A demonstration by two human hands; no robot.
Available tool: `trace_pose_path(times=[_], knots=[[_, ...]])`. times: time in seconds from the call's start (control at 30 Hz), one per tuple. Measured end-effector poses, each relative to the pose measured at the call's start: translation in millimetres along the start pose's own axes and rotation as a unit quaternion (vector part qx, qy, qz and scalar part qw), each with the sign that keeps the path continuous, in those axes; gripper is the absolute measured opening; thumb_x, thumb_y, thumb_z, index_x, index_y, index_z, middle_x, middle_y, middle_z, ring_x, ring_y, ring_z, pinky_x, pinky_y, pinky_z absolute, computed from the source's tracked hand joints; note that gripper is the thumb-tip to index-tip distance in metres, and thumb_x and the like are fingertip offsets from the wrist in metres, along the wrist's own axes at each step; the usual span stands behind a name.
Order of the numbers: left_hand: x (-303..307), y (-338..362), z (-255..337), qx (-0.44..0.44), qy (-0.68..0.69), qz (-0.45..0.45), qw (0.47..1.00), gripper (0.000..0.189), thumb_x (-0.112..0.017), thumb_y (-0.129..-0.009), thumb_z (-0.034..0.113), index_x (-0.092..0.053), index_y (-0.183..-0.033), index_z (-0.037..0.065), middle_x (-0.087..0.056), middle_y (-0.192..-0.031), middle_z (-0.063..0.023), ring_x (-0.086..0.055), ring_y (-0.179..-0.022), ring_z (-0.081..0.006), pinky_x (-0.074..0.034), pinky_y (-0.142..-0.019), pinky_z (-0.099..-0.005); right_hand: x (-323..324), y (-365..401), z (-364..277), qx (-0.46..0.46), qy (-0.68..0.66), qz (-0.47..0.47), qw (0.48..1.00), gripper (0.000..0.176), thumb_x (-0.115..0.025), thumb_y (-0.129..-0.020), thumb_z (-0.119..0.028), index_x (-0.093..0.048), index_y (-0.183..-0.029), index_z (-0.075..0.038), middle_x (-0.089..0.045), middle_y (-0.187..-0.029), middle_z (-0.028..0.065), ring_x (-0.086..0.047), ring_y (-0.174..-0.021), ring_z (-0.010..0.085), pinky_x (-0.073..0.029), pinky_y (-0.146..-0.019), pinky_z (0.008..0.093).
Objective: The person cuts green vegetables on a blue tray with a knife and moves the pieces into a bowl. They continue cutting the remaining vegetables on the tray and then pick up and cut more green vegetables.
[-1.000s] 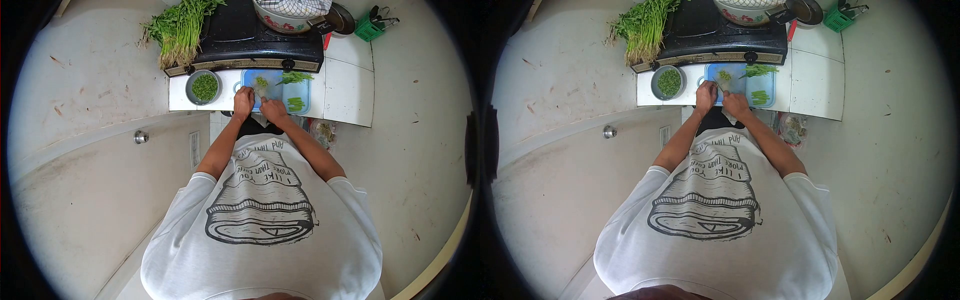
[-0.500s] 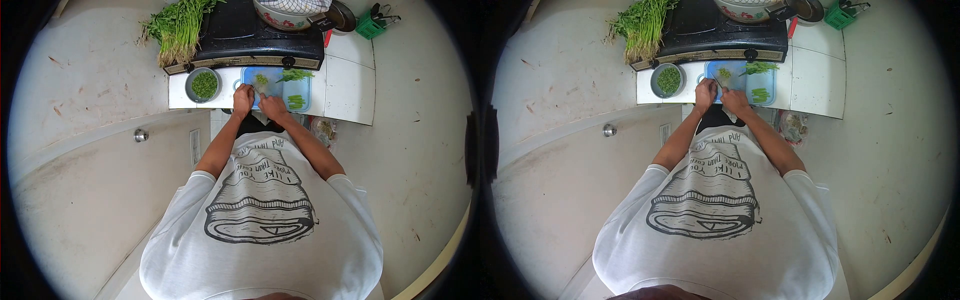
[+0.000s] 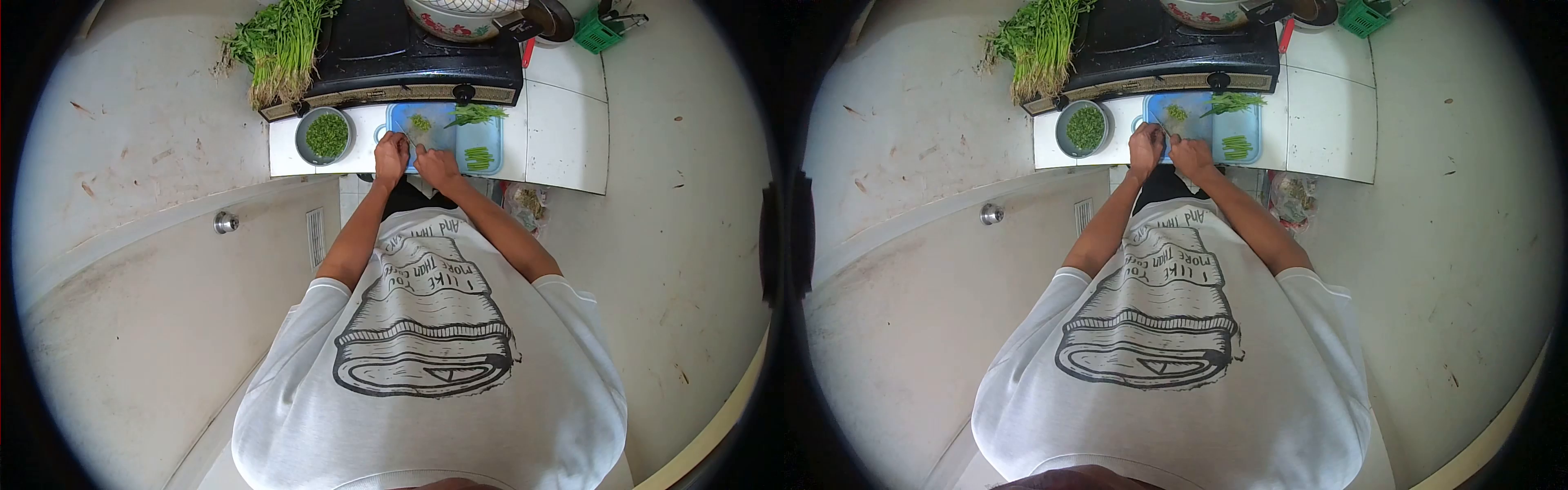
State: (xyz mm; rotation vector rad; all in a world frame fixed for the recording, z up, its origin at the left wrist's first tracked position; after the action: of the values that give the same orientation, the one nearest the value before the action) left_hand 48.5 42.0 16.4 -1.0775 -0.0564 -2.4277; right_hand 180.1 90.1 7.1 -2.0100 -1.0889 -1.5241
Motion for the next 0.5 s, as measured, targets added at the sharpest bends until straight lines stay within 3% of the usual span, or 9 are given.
trace_pose_path(times=[0.1,0.2,0.27,0.5], knots=[[-2,0,-3,0.012,0.013,0.003,1.000,0.009,-0.067,-0.085,0.005,-0.071,-0.090,-0.002,-0.067,-0.085,-0.0186,-0.067,-0.075,-0.0361,-0.053,-0.070,-0.0418,0,1,0,0.004,0.003,0.007,1.000,0.021,-0.064,-0.091,-0.026,-0.063,-0.096,-0.006,-0.075,-0.077,0.0170,-0.076,-0.072,0.0300,-0.061,-0.064,0.0421],[-2,-1,-6,-0.032,0.003,0.012,0.999,0.008,-0.066,-0.086,0.003,-0.071,-0.090,-0.001,-0.067,-0.086,-0.0192,-0.066,-0.075,-0.0370,-0.053,-0.070,-0.0425,-2,-7,-2,0.000,-0.014,0.007,1.000,0.020,-0.064,-0.090,-0.025,-0.063,-0.096,-0.006,-0.075,-0.077,0.0172,-0.076,-0.072,0.0298,-0.060,-0.063,0.0423],[-2,-1,-6,-0.034,-0.003,0.003,0.999,0.007,-0.066,-0.086,0.003,-0.071,-0.090,-0.001,-0.067,-0.086,-0.0195,-0.066,-0.075,-0.0381,-0.053,-0.070,-0.0436,-5,-9,-1,-0.003,-0.047,0.012,0.999,0.024,-0.061,-0.092,-0.026,-0.062,-0.097,-0.003,-0.073,-0.076,0.0211,-0.075,-0.071,0.0360,-0.060,-0.065,0.0469],[2,-1,0,-0.022,0.008,-0.006,1.000,0.006,-0.065,-0.086,0.001,-0.070,-0.089,-0.001,-0.066,-0.086,-0.0192,-0.066,-0.078,-0.0390,-0.053,-0.072,-0.0441,-6,-4,-1,-0.002,-0.048,0.002,0.999,0.025,-0.063,-0.093,-0.028,-0.062,-0.098,-0.003,-0.074,-0.077,0.0203,-0.075,-0.073,0.0355,-0.060,-0.066,0.0468]])
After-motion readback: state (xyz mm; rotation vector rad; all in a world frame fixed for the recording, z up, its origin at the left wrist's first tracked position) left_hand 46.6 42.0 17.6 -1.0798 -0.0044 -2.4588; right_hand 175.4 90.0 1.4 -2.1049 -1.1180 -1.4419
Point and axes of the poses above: each hand's wrist, its own y-axis away from the middle knuckle, its own x-axis out of the back of the hand, z = x × y, the point moved 3 cm from there along -y, towards the middle knuckle
